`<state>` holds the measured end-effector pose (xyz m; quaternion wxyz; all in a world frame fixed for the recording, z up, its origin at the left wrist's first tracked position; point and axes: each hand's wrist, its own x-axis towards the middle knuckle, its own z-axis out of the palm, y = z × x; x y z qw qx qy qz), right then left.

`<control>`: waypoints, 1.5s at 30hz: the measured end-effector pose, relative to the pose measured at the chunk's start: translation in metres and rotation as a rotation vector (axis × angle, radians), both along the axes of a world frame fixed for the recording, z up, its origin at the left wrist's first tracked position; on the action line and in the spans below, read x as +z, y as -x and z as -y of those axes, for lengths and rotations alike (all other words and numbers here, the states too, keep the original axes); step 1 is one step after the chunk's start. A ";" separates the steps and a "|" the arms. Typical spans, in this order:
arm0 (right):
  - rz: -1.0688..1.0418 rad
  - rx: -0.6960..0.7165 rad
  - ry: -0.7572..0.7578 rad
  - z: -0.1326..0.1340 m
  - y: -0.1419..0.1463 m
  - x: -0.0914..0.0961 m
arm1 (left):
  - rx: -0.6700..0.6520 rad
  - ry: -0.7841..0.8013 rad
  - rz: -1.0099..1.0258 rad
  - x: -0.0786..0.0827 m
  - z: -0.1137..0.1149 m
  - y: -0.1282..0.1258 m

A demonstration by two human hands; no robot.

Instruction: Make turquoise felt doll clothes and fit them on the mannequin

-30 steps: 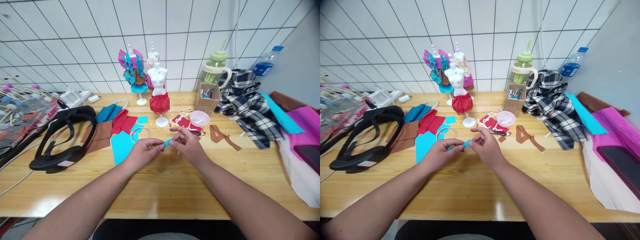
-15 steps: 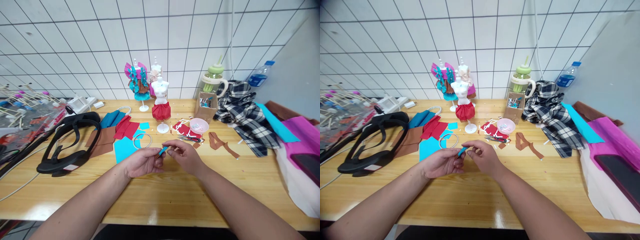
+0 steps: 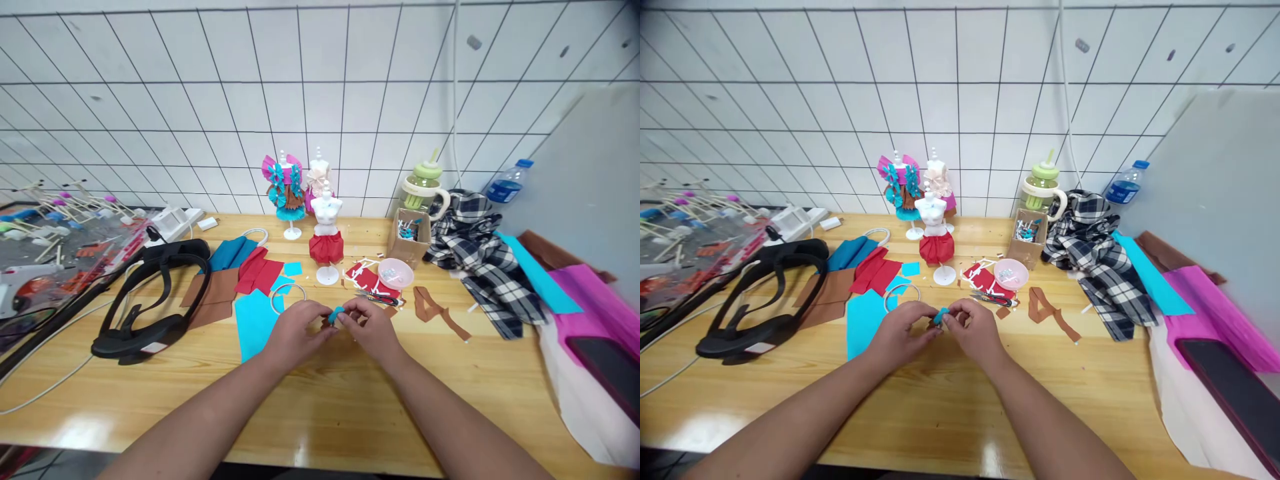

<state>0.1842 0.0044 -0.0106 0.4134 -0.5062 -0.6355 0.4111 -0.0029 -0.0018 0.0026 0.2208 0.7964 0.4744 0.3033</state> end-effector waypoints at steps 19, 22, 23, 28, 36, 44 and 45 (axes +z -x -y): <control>-0.097 -0.026 0.166 -0.005 0.002 -0.012 | 0.006 0.555 0.476 -0.014 -0.007 -0.004; -0.138 0.019 0.185 -0.005 0.003 -0.013 | 0.047 0.516 0.457 -0.016 -0.009 -0.004; -0.149 0.036 0.180 -0.004 0.003 -0.014 | 0.056 0.503 0.445 -0.017 -0.009 -0.004; -0.046 0.051 0.136 -0.004 0.005 -0.014 | 0.115 0.475 0.450 -0.016 -0.008 -0.005; -0.078 0.051 0.174 -0.006 0.000 -0.011 | 0.158 0.522 0.584 -0.020 -0.010 -0.009; -0.064 0.089 0.176 -0.006 -0.005 -0.002 | 0.165 0.550 0.512 -0.020 -0.009 -0.009; -0.068 0.087 0.176 -0.006 -0.005 -0.002 | 0.174 0.546 0.525 -0.020 -0.009 -0.008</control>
